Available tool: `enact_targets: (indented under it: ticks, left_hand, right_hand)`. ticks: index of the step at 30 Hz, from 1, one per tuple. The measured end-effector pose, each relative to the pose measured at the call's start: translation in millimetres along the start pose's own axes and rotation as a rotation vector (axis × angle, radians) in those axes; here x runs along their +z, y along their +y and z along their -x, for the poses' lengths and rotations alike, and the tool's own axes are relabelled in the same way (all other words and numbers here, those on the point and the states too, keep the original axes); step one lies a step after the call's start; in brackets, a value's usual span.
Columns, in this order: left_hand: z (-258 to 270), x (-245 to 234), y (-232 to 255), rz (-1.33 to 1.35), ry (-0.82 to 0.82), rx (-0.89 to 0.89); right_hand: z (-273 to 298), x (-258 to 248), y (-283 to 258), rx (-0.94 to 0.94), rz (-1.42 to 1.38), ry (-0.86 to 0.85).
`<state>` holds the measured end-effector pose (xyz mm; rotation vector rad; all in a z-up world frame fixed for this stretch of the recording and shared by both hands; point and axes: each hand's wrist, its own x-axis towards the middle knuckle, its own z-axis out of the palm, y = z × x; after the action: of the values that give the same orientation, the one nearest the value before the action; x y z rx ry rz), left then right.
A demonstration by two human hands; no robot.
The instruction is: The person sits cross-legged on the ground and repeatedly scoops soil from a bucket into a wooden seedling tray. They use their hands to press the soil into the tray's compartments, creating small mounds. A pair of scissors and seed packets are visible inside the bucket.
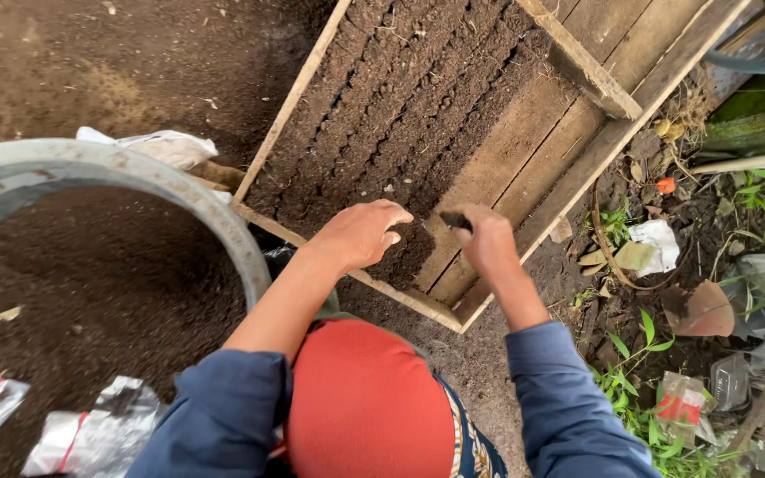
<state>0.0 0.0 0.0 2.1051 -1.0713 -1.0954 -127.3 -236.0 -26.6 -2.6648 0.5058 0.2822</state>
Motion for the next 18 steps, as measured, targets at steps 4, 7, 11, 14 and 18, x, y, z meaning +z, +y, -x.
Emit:
enact_targets:
  ticks: [4, 7, 11, 14, 18]
  left_hand:
    - [-53.6, 32.5, -21.0, -0.105, -0.115, 0.015]
    - [-67.6, 43.0, -24.3, -0.200, -0.199, 0.023]
    - [-87.6, 65.5, -37.8, -0.360, -0.237, 0.065]
    - [-87.3, 62.3, -33.2, -0.307, -0.230, 0.068]
    - [-61.2, 39.5, -24.7, -0.054, -0.102, 0.044]
  right_hand:
    - [-2.5, 61.1, 26.5, -0.040, 0.118, 0.029]
    - [-16.6, 111.2, 42.6, -0.175, 0.309, 0.125]
    - [-26.1, 131.7, 52.0, -0.286, 0.304, 0.214]
    - [-28.2, 137.7, 52.1, -0.410, 0.413, 0.306]
    - [-34.5, 177.8, 82.3, -0.516, 0.391, 0.380]
